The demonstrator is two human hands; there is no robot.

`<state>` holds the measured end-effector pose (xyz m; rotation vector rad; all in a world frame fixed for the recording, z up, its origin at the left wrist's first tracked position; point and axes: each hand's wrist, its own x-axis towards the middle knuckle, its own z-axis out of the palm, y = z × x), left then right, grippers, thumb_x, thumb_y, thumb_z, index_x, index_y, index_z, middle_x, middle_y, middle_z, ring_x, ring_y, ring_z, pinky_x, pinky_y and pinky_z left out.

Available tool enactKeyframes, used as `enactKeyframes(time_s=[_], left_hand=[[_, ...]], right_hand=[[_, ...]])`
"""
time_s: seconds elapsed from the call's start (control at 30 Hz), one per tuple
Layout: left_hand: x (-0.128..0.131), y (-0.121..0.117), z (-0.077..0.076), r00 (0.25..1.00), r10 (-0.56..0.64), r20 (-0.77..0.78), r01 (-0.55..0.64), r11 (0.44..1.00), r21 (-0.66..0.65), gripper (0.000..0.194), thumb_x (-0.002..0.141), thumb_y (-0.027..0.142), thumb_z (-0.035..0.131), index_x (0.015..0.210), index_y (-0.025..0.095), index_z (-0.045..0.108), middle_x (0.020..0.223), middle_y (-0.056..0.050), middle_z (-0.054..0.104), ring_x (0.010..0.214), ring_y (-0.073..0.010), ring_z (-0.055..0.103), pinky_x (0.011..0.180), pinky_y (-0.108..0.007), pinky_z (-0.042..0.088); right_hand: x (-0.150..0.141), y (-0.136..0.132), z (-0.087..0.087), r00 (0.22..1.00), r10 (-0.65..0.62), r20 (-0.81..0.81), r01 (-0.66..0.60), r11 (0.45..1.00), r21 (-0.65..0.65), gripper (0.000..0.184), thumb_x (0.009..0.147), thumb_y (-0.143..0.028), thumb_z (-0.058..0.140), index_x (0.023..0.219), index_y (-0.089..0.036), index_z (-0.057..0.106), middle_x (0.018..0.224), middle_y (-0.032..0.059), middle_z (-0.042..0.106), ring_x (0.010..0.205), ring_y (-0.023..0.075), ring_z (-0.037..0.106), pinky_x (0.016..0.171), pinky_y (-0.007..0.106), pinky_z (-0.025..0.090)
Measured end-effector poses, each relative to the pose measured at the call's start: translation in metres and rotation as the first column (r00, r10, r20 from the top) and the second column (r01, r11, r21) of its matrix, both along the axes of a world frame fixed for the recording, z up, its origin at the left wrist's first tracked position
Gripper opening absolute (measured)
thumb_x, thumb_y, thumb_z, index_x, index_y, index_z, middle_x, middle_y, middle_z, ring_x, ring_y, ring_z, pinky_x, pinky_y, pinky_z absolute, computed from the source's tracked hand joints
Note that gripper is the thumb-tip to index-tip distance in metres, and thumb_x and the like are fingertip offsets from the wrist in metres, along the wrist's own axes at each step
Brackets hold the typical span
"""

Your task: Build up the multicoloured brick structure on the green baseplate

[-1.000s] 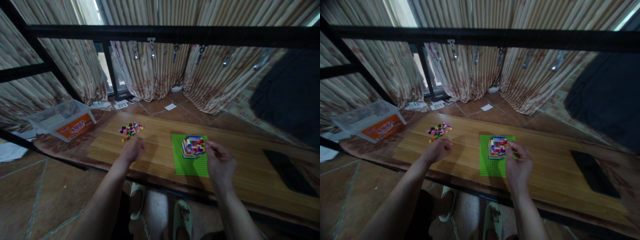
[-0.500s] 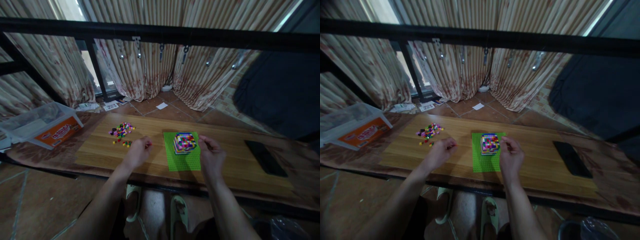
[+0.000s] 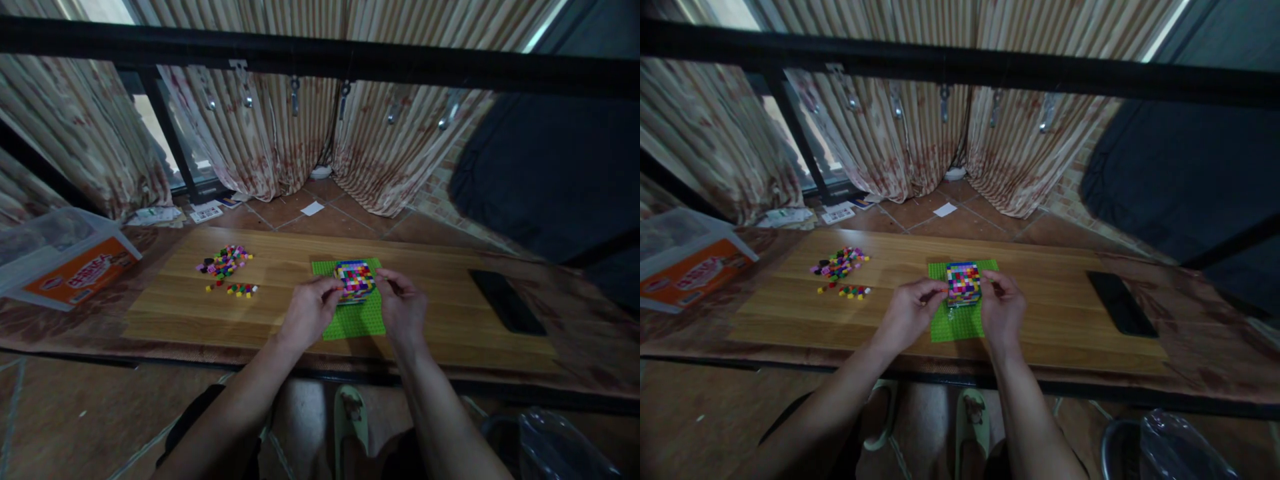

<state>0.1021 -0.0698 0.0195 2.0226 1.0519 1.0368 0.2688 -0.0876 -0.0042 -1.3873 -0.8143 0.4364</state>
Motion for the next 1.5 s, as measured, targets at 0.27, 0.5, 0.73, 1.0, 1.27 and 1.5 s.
enactKeyframes(time_s=[0.27, 0.5, 0.73, 1.0, 1.27, 1.5], left_hand=[[0.009, 0.0, -0.008, 0.988, 0.048, -0.148, -0.022, 0.985, 0.17, 0.022, 0.091, 0.019, 0.051, 0.101, 0.02, 0.07, 0.087, -0.004, 0.069, 0.079, -0.0147, 0.065, 0.073, -0.026, 0.05], [0.014, 0.001, -0.012, 0.99, 0.097, -0.101, -0.082, 0.987, 0.14, 0.017, 0.087, 0.018, 0.057, 0.099, 0.021, 0.068, 0.094, -0.004, 0.072, 0.084, -0.015, 0.067, 0.079, -0.027, 0.052], [0.016, 0.0, -0.012, 0.989, 0.129, -0.066, -0.128, 0.991, 0.03, 0.03, 0.082, 0.015, 0.061, 0.111, 0.022, 0.061, 0.089, -0.002, 0.071, 0.08, -0.0138, 0.067, 0.077, -0.027, 0.053], [0.013, -0.003, -0.006, 0.995, 0.088, -0.037, -0.089, 0.996, -0.03, 0.027, 0.086, 0.023, 0.054, 0.113, 0.02, 0.059, 0.096, -0.005, 0.071, 0.085, -0.0168, 0.067, 0.074, -0.027, 0.052], [0.018, 0.0, -0.007, 0.994, 0.109, 0.028, -0.106, 0.989, -0.103, 0.023, 0.087, 0.024, 0.052, 0.108, 0.02, 0.062, 0.091, -0.006, 0.072, 0.077, -0.0164, 0.066, 0.069, -0.027, 0.05], [0.024, 0.01, -0.008, 0.922, 0.177, 0.344, 0.004, 0.885, -0.466, 0.022, 0.072, 0.019, 0.066, 0.093, 0.017, 0.06, 0.064, 0.004, 0.061, 0.055, -0.0101, 0.058, 0.054, -0.021, 0.046]], right_hand=[[0.001, -0.001, 0.002, 1.0, -0.005, 0.005, 0.006, 1.0, -0.018, 0.019, 0.07, -0.033, 0.068, 0.079, -0.017, 0.073, 0.082, 0.006, 0.072, 0.074, 0.0186, 0.063, 0.074, 0.035, 0.048], [-0.003, -0.004, 0.008, 1.0, 0.008, -0.012, -0.008, 1.0, -0.027, 0.018, 0.07, -0.031, 0.067, 0.08, -0.016, 0.073, 0.08, 0.0055, 0.071, 0.07, 0.0173, 0.062, 0.07, 0.033, 0.047], [-0.003, -0.005, 0.008, 1.0, 0.018, -0.003, -0.018, 0.999, -0.047, 0.019, 0.072, -0.032, 0.066, 0.082, -0.017, 0.073, 0.079, 0.0046, 0.071, 0.066, 0.0166, 0.061, 0.067, 0.031, 0.046], [-0.003, -0.005, 0.007, 0.999, 0.047, 0.026, -0.044, 0.993, -0.109, 0.024, 0.072, -0.037, 0.066, 0.085, -0.017, 0.073, 0.079, 0.0049, 0.072, 0.067, 0.0174, 0.061, 0.066, 0.031, 0.046], [-0.003, -0.005, 0.006, 0.999, 0.051, 0.015, -0.049, 0.994, -0.102, 0.024, 0.073, -0.037, 0.066, 0.085, -0.017, 0.073, 0.08, 0.0051, 0.073, 0.067, 0.0178, 0.062, 0.067, 0.032, 0.047], [-0.003, -0.003, 0.002, 0.996, 0.089, 0.001, -0.088, 0.988, -0.127, 0.026, 0.072, -0.034, 0.065, 0.091, -0.017, 0.073, 0.088, 0.0066, 0.074, 0.078, 0.0204, 0.066, 0.076, 0.035, 0.049]])
